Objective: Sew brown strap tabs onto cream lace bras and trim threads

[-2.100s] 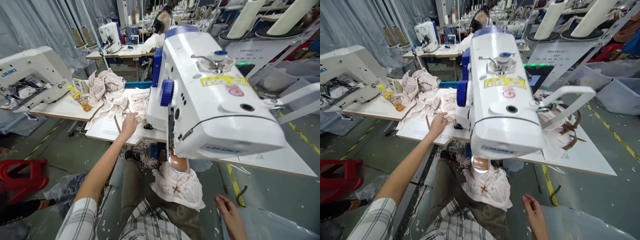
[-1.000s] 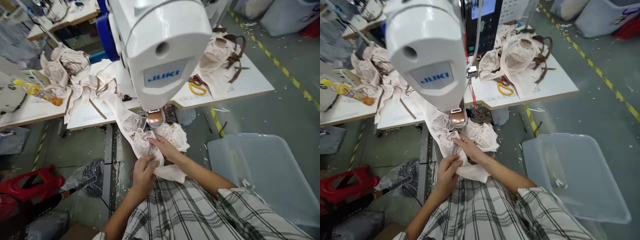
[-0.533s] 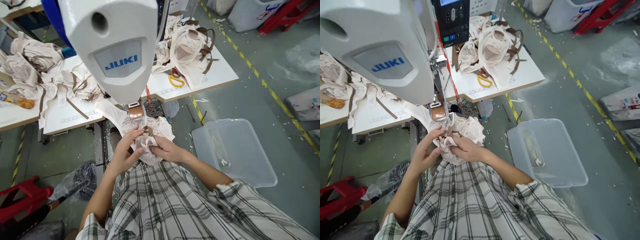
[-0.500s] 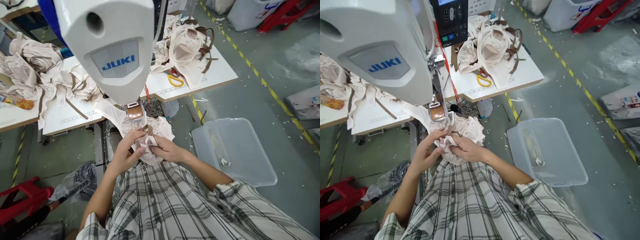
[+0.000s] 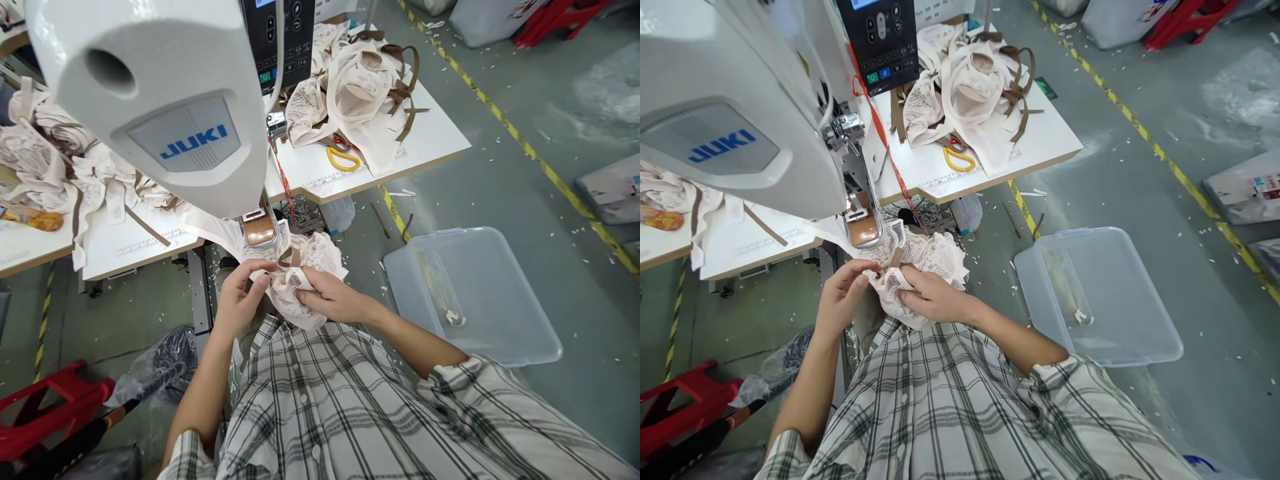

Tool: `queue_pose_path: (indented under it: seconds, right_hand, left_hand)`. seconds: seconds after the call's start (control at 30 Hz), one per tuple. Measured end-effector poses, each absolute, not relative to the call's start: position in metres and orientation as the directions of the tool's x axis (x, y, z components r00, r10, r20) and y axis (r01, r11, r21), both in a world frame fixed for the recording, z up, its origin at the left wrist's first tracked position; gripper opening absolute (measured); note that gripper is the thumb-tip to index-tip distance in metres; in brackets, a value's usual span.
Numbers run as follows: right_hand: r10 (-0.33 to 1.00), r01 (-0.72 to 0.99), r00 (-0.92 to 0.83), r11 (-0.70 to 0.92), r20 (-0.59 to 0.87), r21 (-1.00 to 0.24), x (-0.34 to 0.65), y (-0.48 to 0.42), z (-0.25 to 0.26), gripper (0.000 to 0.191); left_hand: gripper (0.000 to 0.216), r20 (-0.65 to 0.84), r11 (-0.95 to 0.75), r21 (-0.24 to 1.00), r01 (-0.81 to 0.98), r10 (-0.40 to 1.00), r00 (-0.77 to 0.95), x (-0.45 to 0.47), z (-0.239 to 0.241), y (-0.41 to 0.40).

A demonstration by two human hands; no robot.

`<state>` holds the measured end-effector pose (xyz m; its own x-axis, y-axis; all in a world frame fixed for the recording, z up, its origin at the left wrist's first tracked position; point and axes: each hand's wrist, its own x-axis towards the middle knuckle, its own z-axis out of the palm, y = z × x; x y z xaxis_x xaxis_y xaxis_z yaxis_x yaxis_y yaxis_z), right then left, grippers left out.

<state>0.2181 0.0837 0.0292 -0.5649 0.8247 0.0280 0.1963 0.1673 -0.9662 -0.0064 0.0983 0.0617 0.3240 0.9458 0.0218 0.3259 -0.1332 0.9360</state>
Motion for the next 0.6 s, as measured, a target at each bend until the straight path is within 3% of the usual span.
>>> queue_pose_path:
  seconds: [0.17, 0.27, 0.37, 0.47, 0.53, 0.6]
  right_hand:
    - [0.824, 0.270, -0.566, 0.220, 0.031, -0.937, 0.216, 0.083, 0.027, 0.011]
    - [0.846, 0.280, -0.533, 0.167, -0.008, -0.945, 0.216, 0.083, 0.023, 0.014]
    - [0.884, 0.121, -0.466, 0.040, -0.021, -0.992, 0.217, 0.087, 0.019, 0.032]
    - [0.898, -0.166, -0.441, -0.081, 0.001, -0.983, 0.214, 0.093, 0.016, 0.056]
    - [0.922, -0.282, -0.386, -0.082, 0.034, -0.956, 0.211, 0.095, 0.017, 0.040]
    - [0.953, -0.291, -0.283, 0.020, 0.106, -0.957, 0.208, 0.091, 0.018, 0.018]
  left_hand:
    - [0.020, -0.032, -0.120, 0.940, 0.319, 0.901, 0.433, 0.007, 0.061, 0.102]
    - [0.013, 0.000, -0.121, 0.948, 0.293, 0.924, 0.383, 0.014, 0.060, 0.101]
    - [0.011, 0.073, -0.188, 0.925, 0.331, 0.941, 0.331, 0.017, 0.059, 0.097]
    - [0.009, 0.222, -0.417, 0.773, 0.478, 0.884, 0.411, 0.017, 0.058, 0.094]
    - [0.009, 0.349, -0.580, 0.587, 0.564, 0.810, 0.471, 0.017, 0.054, 0.093]
    - [0.009, 0.478, -0.649, 0.408, 0.642, 0.751, 0.455, 0.015, 0.050, 0.092]
